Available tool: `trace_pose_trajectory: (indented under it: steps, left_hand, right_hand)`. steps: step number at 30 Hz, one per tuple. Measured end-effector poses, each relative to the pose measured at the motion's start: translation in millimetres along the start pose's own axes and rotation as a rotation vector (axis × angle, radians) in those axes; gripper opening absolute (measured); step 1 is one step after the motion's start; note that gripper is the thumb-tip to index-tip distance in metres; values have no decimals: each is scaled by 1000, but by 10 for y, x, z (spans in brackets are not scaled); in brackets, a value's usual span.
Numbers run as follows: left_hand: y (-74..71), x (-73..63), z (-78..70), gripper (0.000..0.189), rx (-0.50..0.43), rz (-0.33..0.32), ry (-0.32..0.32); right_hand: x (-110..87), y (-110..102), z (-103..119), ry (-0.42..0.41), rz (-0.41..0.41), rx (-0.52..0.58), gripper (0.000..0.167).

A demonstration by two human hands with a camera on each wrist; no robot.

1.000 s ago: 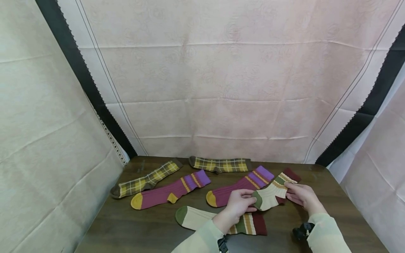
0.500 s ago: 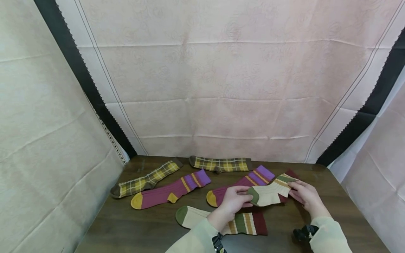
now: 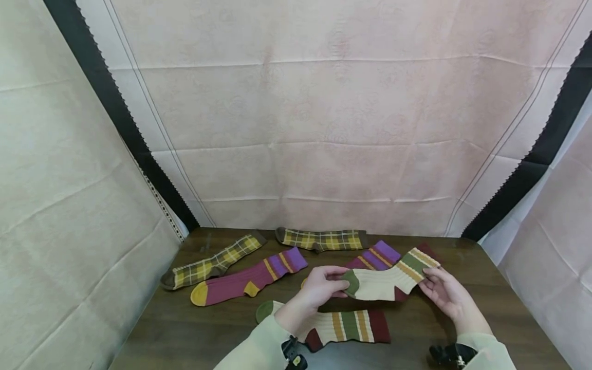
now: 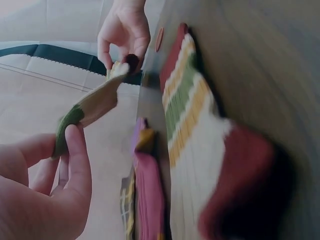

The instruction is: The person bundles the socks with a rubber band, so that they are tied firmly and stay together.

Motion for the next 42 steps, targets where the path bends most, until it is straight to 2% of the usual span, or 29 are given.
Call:
trace_pose_trajectory:
  steps: [2,8,11,19,23,29,32,38,42]
  left_hand:
    - [-79,-36,-9,32,21,24,-2]
    - [-257,-141,-55,31,68,48,-28]
    - [-343,-194,-105,31,93,56,-24]
    - [-649,-324,-248,33,144,87,3]
    - [-785,-406,-279,37,153,97,-12]
    - [-1011,-535,-302,36,219,38,-41]
    - [-1116,-606,-350,36,261,-1,-47]
    - [-1318,-751,-452,35,337,-45,-35]
    - [-1485,-858,-464,33,361,-38,-27]
  right_hand:
    - [11,32,-33,5,8,-13,33]
    - [51,108,-127,23,-122,-143,23]
    - [26,140,-157,0,-149,-162,18]
    - [-112,297,-208,-5,-4,-203,25]
    - [-148,395,-237,4,-13,-253,24]
    - [-238,523,-283,58,-141,-435,11]
    - [-300,583,-293,68,-174,-528,13]
    - [-396,723,-316,56,-108,-696,25]
    - [-419,828,-354,64,-38,-784,30]
Point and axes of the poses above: each hand's wrist, its own x-axis towards the middle knuckle, its own y-axis out of the palm, z = x × y, the point moved 2 cm from there along x, towards the middle knuckle, and after that the axes turned 11 degrees about y, right-handed, at the moved point
